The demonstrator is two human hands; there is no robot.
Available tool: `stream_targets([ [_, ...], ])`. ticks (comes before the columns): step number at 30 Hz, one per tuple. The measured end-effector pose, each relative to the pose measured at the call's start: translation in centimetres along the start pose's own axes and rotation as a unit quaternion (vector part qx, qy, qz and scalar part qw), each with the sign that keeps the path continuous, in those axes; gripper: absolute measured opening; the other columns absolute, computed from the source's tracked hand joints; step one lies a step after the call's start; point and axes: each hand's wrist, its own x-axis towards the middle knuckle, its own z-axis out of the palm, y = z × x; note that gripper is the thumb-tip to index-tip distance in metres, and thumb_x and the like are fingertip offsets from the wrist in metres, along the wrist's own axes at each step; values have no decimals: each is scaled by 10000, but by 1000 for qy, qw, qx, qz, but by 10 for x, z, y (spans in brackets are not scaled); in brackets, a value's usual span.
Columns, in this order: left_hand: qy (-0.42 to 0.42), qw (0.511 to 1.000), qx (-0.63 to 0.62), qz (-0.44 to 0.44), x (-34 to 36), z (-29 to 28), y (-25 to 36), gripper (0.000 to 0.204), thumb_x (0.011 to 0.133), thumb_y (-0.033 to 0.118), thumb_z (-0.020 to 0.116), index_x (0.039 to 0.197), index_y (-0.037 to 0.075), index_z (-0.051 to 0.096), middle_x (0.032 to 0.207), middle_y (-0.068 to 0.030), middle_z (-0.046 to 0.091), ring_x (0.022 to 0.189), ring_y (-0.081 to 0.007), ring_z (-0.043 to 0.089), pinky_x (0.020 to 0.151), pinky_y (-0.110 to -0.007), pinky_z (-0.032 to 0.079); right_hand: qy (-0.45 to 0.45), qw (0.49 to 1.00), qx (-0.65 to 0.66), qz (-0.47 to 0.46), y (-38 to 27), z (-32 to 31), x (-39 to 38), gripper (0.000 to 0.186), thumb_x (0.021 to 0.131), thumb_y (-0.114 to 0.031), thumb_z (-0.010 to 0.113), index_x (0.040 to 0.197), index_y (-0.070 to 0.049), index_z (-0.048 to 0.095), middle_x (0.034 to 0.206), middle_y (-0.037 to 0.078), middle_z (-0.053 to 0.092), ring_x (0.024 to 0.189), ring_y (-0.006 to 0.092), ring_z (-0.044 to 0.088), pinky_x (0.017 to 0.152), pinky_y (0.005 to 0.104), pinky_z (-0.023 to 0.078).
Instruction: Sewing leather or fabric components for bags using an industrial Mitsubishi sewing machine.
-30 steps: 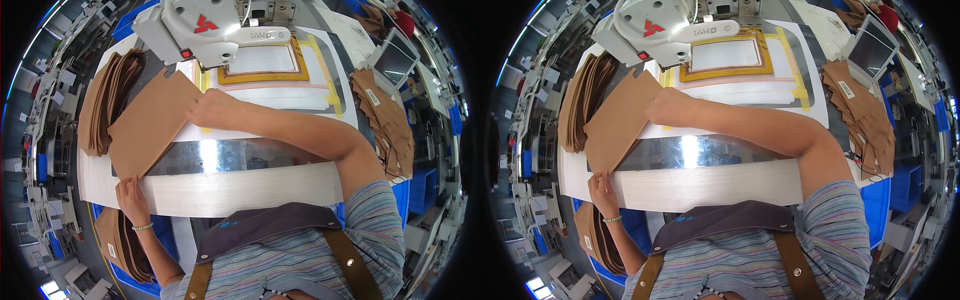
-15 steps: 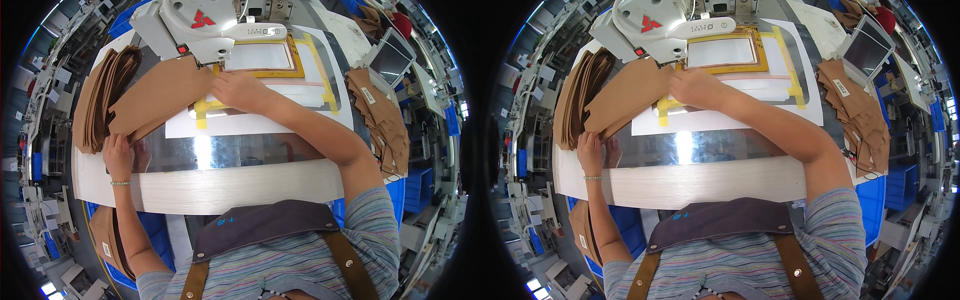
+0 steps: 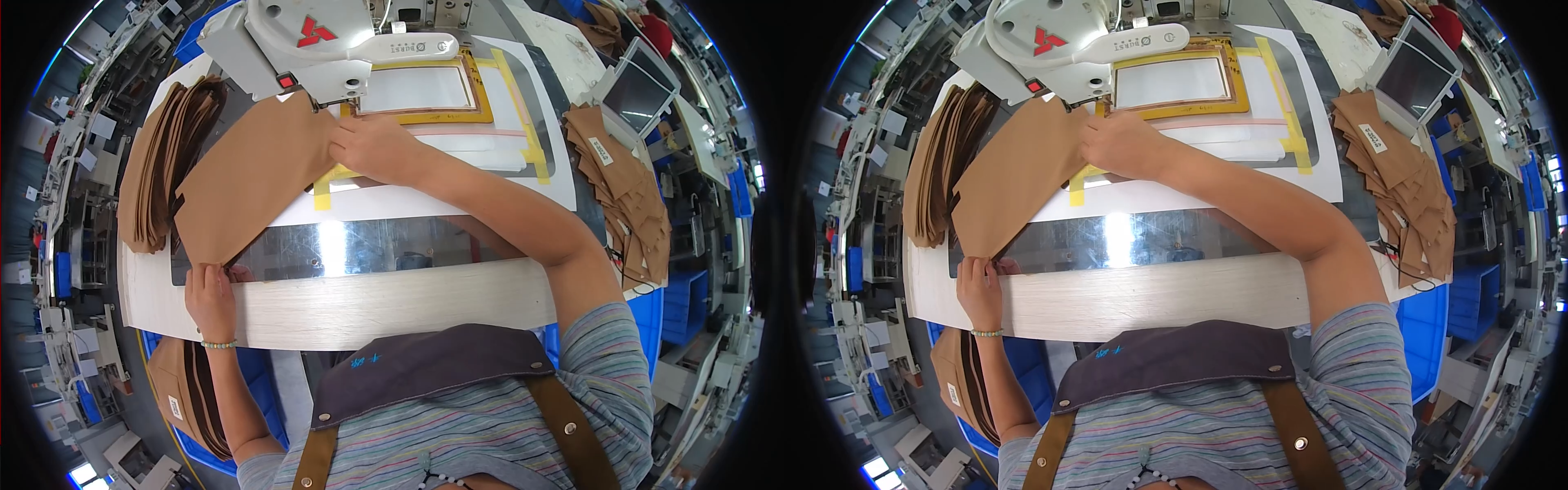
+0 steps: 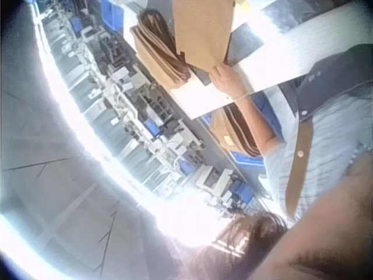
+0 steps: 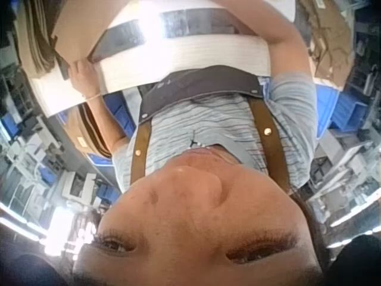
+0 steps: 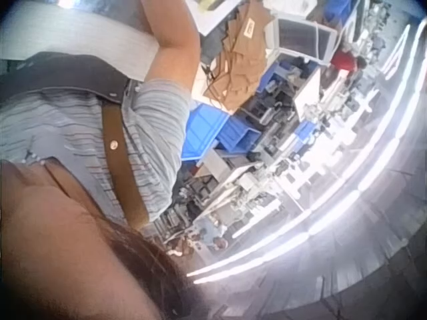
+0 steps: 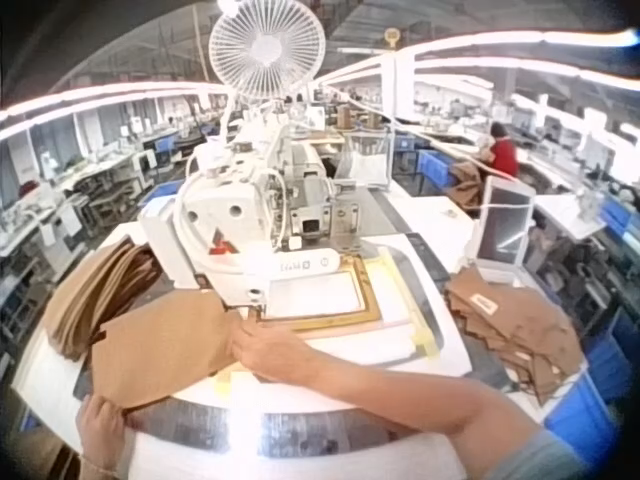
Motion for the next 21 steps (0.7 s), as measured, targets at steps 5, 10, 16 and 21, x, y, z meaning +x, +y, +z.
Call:
stream_targets([
  [5, 25, 998, 44, -38, 20, 13, -20, 149, 896, -13, 676, 1041, 22, 665, 1064, -110, 683, 919, -343, 637, 794, -458, 533, -43, 999, -23, 2, -11, 3, 8, 114, 754, -142, 768, 839, -91, 711, 945, 35, 646, 984, 208, 653, 722, 333, 575],
  [10, 19, 998, 48, 25, 71, 39, -24, 103, 899, 24, 636, 998, 12, 662, 1031, -113, 675, 916, -328, 637, 783, -452, 538, -64, 997, -31, 14, 5, -10, -6, 32, 793, -104, 728, 814, -80, 731, 931, 45, 657, 973, 213, 652, 695, 330, 567],
  [16, 49, 994, 7, 101, 145, 76, 12, 47, 892, 57, 634, 921, 41, 667, 946, -103, 651, 910, -306, 640, 787, -429, 549, -125, 983, -126, 41, 24, -64, -56, 47, 808, -104, 699, 853, -93, 694, 981, 24, 616, 1012, 179, 631, 750, 309, 564],
  [21, 68, 980, -44, 179, 192, 108, 60, 73, 896, 67, 660, 959, 68, 696, 937, -78, 649, 905, -282, 642, 788, -420, 547, -186, 960, -197, 70, 44, -109, -106, 64, 787, -87, 697, 847, -79, 674, 989, 45, 612, 981, 195, 638, 739, 325, 560],
])
